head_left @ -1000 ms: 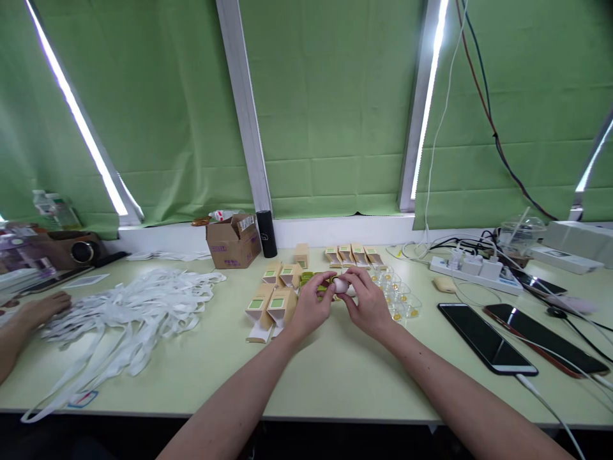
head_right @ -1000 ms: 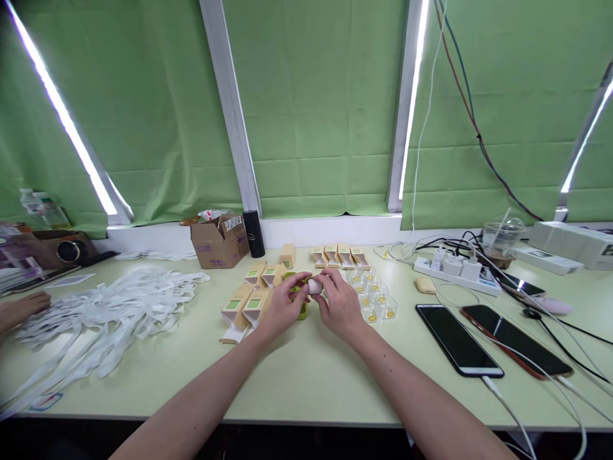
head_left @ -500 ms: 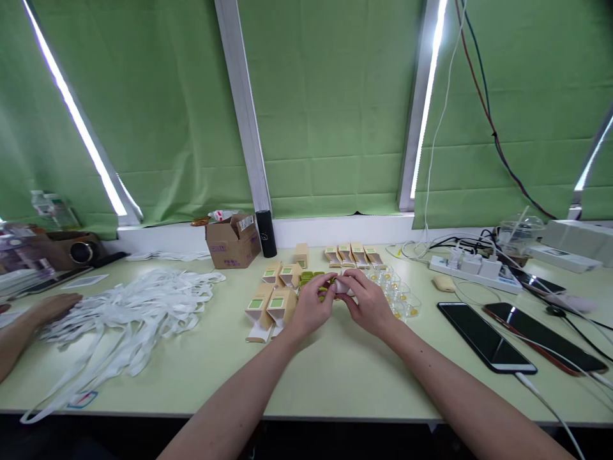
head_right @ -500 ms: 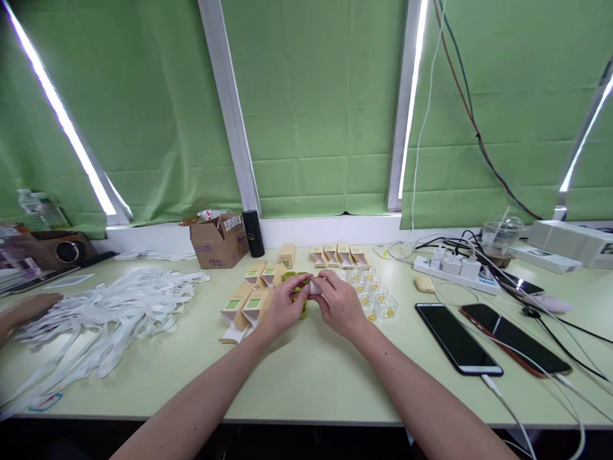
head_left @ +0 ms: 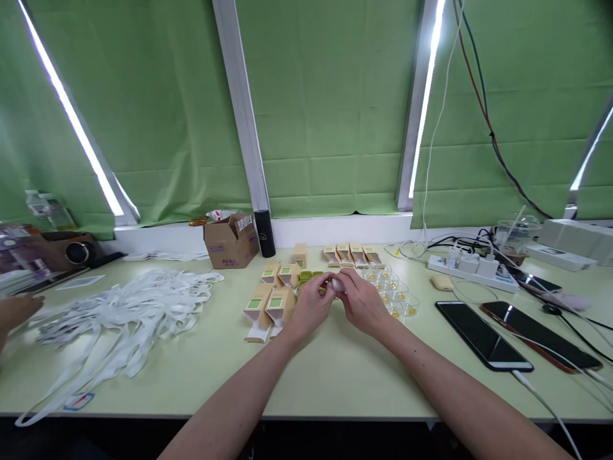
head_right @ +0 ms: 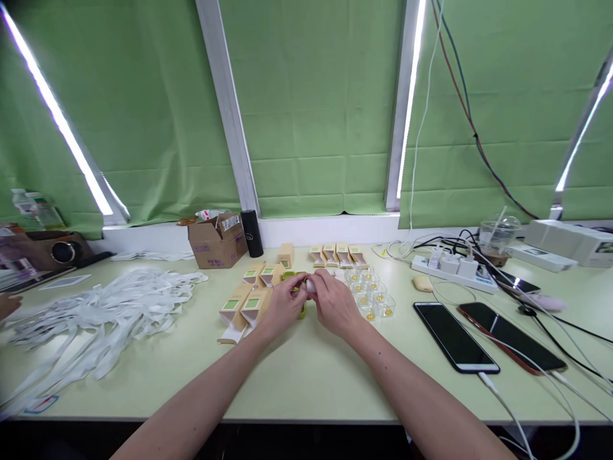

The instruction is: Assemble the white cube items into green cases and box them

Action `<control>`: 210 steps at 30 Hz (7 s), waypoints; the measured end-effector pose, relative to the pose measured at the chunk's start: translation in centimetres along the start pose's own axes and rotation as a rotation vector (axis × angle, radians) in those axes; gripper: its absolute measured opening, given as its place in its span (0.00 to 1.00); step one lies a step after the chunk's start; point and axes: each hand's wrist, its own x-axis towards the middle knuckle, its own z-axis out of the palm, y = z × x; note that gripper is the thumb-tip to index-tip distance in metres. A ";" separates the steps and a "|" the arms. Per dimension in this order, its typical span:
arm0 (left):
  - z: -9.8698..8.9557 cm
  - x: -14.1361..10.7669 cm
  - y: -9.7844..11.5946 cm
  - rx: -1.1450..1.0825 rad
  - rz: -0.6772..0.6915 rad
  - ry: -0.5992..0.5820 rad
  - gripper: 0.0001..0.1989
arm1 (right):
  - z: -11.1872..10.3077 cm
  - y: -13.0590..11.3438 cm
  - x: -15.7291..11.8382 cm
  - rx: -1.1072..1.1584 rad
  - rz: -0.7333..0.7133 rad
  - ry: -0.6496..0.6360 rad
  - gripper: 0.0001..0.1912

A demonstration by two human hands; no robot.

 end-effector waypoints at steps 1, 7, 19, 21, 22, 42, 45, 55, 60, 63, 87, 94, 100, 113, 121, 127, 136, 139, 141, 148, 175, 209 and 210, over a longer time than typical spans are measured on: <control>0.0 0.0 0.0 0.013 0.001 -0.005 0.15 | 0.0 -0.1 0.1 -0.020 0.001 -0.006 0.20; 0.0 0.1 0.3 0.072 -0.003 -0.007 0.14 | -0.1 -0.5 0.4 -0.068 0.009 -0.024 0.19; -1.2 0.3 -0.7 0.031 0.091 -0.096 0.19 | -0.1 0.5 -0.2 0.464 0.298 0.047 0.12; -1.0 0.3 -0.7 0.015 0.044 -0.076 0.17 | -0.2 0.1 0.1 0.545 0.378 0.062 0.12; -0.9 0.3 -0.7 0.005 0.029 -0.069 0.17 | -0.2 -0.1 0.2 0.596 0.423 0.070 0.13; -0.8 0.9 -3.0 -0.375 -0.120 0.089 0.29 | -1.4 0.4 1.5 1.556 0.890 0.211 0.27; -0.7 1.0 -3.6 -0.363 -0.116 0.125 0.30 | -1.6 0.3 1.4 1.483 0.866 0.217 0.27; -0.9 0.9 -3.5 -0.229 -0.072 0.166 0.27 | -0.9 1.3 1.1 1.219 0.786 0.198 0.31; -1.0 0.9 -3.4 -0.195 -0.051 0.176 0.26 | -0.9 1.7 1.3 0.998 0.702 0.274 0.28; -1.0 0.8 -3.1 -0.155 -0.040 0.184 0.25 | -1.4 2.1 1.1 0.733 0.611 0.261 0.20; -1.0 0.5 -2.7 -0.120 -0.023 0.162 0.25 | -1.3 2.8 -0.4 -0.148 0.247 -0.437 0.17; -0.9 0.6 -2.9 -0.234 -0.044 0.144 0.24 | -0.9 3.1 -0.8 -0.141 0.196 -0.377 0.25; -1.0 0.6 -2.2 -0.326 -0.036 0.120 0.24 | -1.4 3.0 -0.5 -0.102 0.216 -0.307 0.26; -0.7 0.5 -1.0 -0.560 -0.055 0.010 0.29 | -1.1 0.6 -0.1 0.244 0.073 0.117 0.27; 0.5 0.3 -1.4 -0.542 -0.167 -0.101 0.34 | -0.6 -0.5 -0.1 0.292 0.076 0.189 0.31; 0.9 0.1 -0.7 -0.554 -0.124 -0.201 0.35 | -0.4 -0.8 -0.1 0.346 0.122 0.226 0.26; 0.2 0.2 -1.0 -0.252 -0.025 0.031 0.21 | -0.5 -1.0 -0.1 0.479 0.250 0.219 0.21; -0.3 0.1 -0.5 -0.126 0.063 0.090 0.16 | -0.5 -1.0 -0.2 0.513 0.266 0.194 0.20; -0.5 0.0 -0.2 -0.092 0.101 0.108 0.12 | -0.5 -0.9 -0.2 0.526 0.268 0.180 0.19; -0.7 -0.1 -0.2 -0.090 0.130 0.099 0.07 | -0.5 -0.9 -0.2 0.560 0.278 0.168 0.19; -0.3 -0.1 -0.8 -0.263 -0.036 0.033 0.14 | -0.3 -0.6 -0.2 0.617 0.268 0.167 0.21; -0.9 0.0 -0.9 0.102 0.196 -0.019 0.20 | -0.4 -0.1 -0.3 0.470 0.175 0.239 0.11; -0.8 0.0 -1.0 0.119 0.221 -0.018 0.20 | -0.3 -0.1 -0.3 0.473 0.178 0.250 0.11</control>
